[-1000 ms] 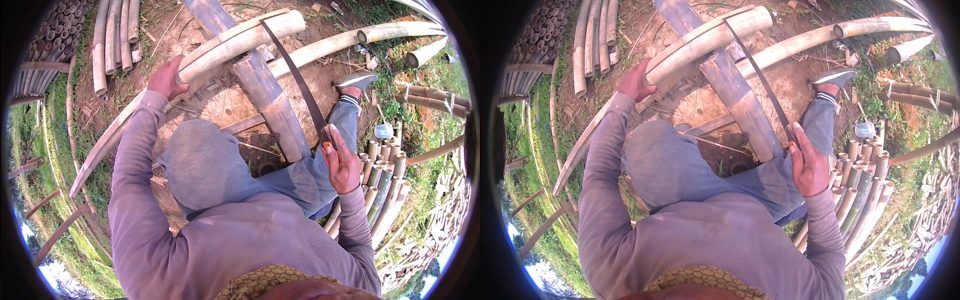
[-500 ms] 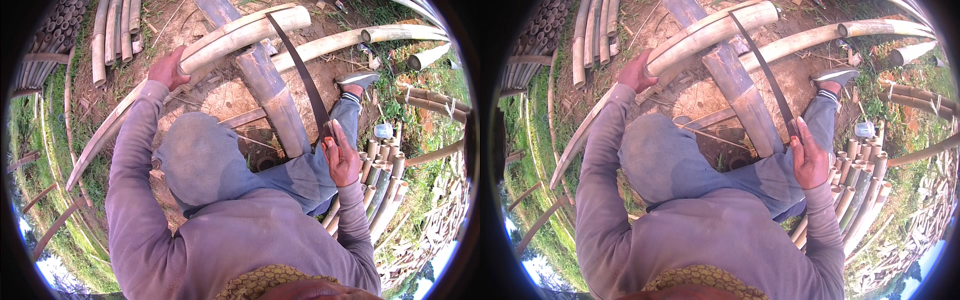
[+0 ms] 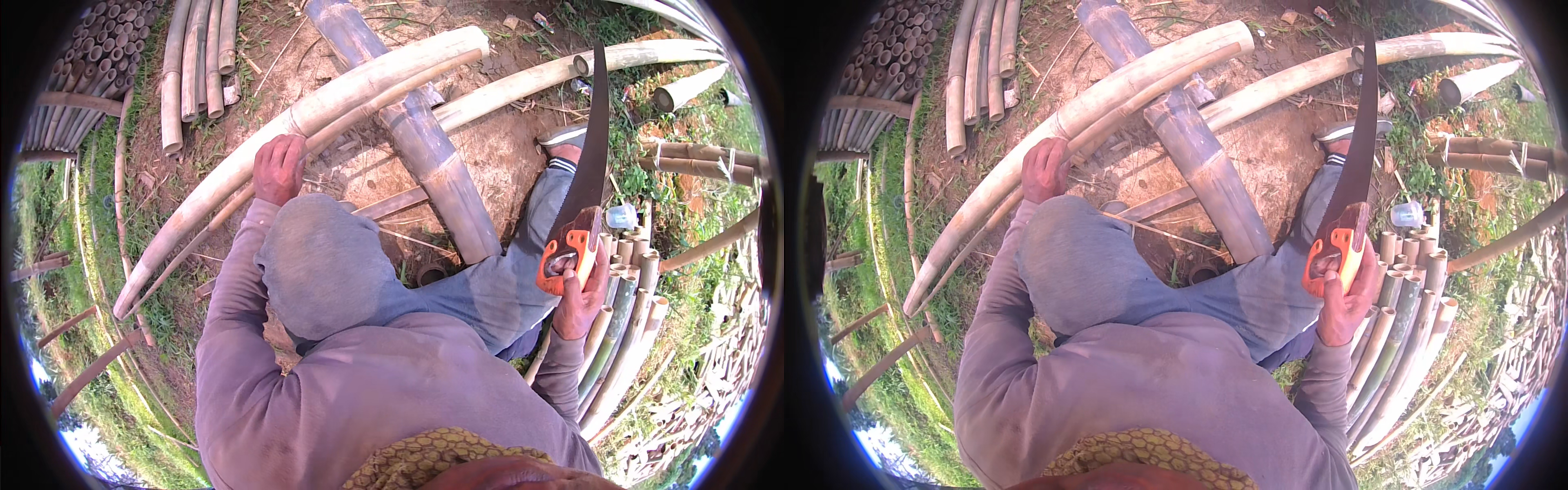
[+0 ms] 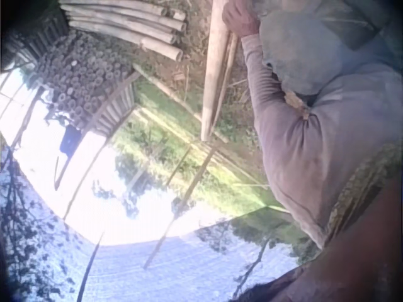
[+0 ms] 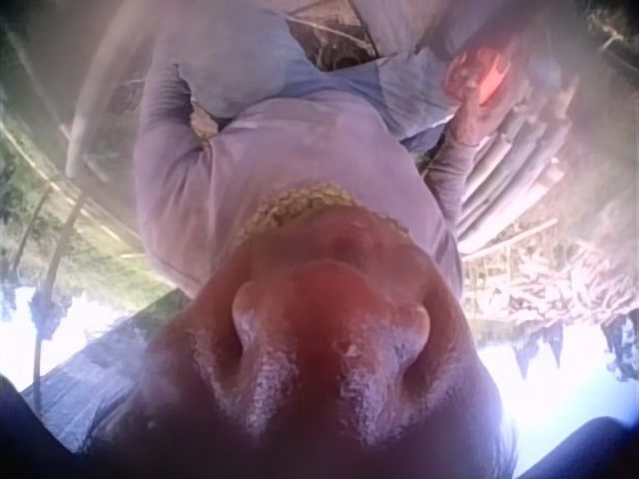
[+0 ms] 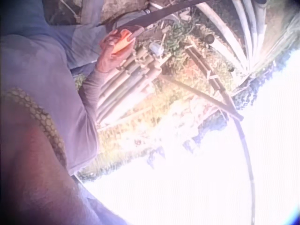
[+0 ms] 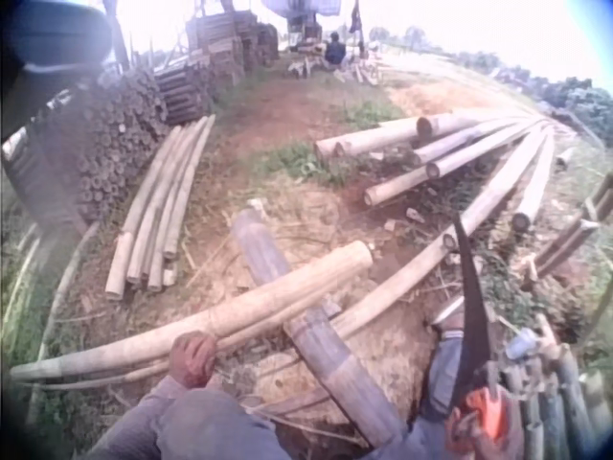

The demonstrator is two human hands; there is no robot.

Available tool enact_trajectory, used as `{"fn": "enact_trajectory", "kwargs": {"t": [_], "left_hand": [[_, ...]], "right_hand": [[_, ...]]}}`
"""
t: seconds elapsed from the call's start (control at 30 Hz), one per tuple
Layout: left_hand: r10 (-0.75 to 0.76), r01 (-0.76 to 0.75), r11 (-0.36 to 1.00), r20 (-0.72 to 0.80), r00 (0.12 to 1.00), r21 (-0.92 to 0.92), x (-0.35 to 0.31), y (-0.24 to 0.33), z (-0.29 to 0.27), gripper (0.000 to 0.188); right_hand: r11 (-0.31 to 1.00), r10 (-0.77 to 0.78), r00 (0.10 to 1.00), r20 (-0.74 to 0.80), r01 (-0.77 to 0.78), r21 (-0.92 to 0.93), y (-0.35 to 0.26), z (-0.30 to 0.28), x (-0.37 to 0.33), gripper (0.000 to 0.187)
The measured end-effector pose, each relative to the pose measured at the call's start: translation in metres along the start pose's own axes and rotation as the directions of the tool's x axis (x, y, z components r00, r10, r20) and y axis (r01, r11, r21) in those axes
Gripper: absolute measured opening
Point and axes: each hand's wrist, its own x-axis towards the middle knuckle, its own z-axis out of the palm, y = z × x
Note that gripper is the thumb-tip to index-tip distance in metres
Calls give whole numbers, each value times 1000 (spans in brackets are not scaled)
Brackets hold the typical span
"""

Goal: The person uses a hand saw to cut a long bamboo pole into shorter sections. They position the pole on a wooden support, saw through it, and then move the cut piece aside to continue with the next section.

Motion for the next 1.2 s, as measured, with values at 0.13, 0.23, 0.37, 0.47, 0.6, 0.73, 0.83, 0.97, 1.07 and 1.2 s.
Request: {"fn": "enact_trajectory", "kwargs": {"t": [0.13, 0.23, 0.37, 0.47, 0.6, 0.73, 0.83, 0.97, 1.07, 1.2], "left_hand": [[132, -98, 989, 363, 923, -110, -53, 19, 4, 43], [99, -66, 975, 144, 985, -214, 3, 31, 4, 38], [-136, 120, 961, -48, 990, -248, 134, 55, 25, 39], [-351, 370, 914, 134, 927, -167, 204, 59, 77, 54], [-520, 625, 767, 433, 736, -142, 243, 64, 111, 68], [-564, 682, 727, 498, 659, -80, 253, 84, 85, 75], [-566, 670, 740, 491, 663, -53, 252, 74, 98, 81], [-574, 678, 735, 529, 625, -4, 258, 83, 86, 83], [-576, 676, 736, 491, 654, -35, 255, 77, 94, 84], [-580, 666, 744, 441, 685, -54, 249, 69, 110, 83]], "right_hand": [[976, -89, 995, 43, 79, 203, -43, 24, 18, 74], [962, -265, 959, 96, 257, 95, -45, 45, 33, 78], [971, -237, 968, 83, 237, 7, -28, 77, 62, 73], [952, -283, 953, 108, 293, -90, -8, 107, 77, 53], [981, -189, 966, 176, 179, 69, 1, 116, 74, 48], [935, -316, 920, 231, 343, -89, 10, 120, 80, 48], [915, -353, 899, 261, 390, -104, 16, 123, 82, 48], [921, -349, 902, 254, 380, -85, 17, 120, 84, 46], [911, -371, 890, 265, 404, -83, 20, 118, 86, 45], [904, -374, 881, 291, 416, -99, 22, 110, 87, 45]]}}
